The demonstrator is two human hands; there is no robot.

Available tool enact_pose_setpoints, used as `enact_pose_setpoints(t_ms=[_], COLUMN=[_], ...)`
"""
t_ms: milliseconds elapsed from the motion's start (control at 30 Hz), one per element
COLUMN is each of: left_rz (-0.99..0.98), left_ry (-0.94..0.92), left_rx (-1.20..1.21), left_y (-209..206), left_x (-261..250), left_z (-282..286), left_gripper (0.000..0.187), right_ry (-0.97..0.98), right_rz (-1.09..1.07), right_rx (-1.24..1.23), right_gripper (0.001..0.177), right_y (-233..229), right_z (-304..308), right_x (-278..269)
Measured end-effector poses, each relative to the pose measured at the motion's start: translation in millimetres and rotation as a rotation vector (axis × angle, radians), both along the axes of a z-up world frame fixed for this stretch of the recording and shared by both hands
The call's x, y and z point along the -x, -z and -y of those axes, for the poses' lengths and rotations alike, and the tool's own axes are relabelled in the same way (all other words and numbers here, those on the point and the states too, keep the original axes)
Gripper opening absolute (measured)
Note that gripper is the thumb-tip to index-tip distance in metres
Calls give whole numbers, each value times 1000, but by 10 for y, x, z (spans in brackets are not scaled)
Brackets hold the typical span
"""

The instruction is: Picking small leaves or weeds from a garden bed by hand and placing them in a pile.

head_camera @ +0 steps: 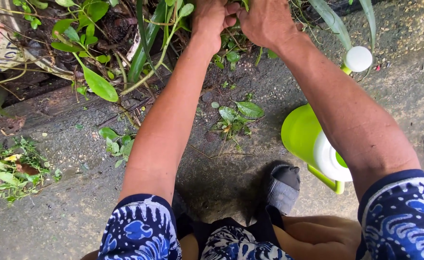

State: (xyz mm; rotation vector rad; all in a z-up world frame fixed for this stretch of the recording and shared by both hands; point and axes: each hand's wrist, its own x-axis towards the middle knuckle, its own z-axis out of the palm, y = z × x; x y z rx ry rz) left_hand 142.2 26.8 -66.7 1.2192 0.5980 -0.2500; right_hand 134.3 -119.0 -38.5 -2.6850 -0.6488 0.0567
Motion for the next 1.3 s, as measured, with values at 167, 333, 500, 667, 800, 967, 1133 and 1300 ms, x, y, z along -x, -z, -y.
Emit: enact_pose_setpoints(t_ms=[167, 333, 500, 667, 800, 967, 1133, 1300], left_rz=[-38, 40, 90, 83, 89, 130, 318, 475], left_ry=[58, 141, 105, 156, 231, 386, 372, 285], left_rx=[-72, -133, -115, -208, -222, -343, -432, -227], left_y=[163, -64, -18, -199, -463, -664, -262, -27], left_x=[49, 223, 332, 519, 734, 1033, 1109, 1276], left_z=[18, 21, -50, -114, -103, -102, -120, -143], left_gripper=[26, 32, 45, 57, 62, 56, 46, 37], right_ry=[-48, -89, -8, 121, 183, 232, 224, 260], right_rz=[-24, -151, -376, -510, -774, -966, -1070, -1133], right_rx=[-82, -282, -476, -645, -897, -1073, -1166, -1082], right_gripper=[44, 37, 38, 40, 36, 37, 38, 33], right_y=[-103, -535, -841, -776, -1019, -1039, -1090, -1166], right_z=[106, 152, 220, 377, 411, 471, 493, 490], right_x=[137, 283, 433, 502, 711, 905, 1002, 1116])
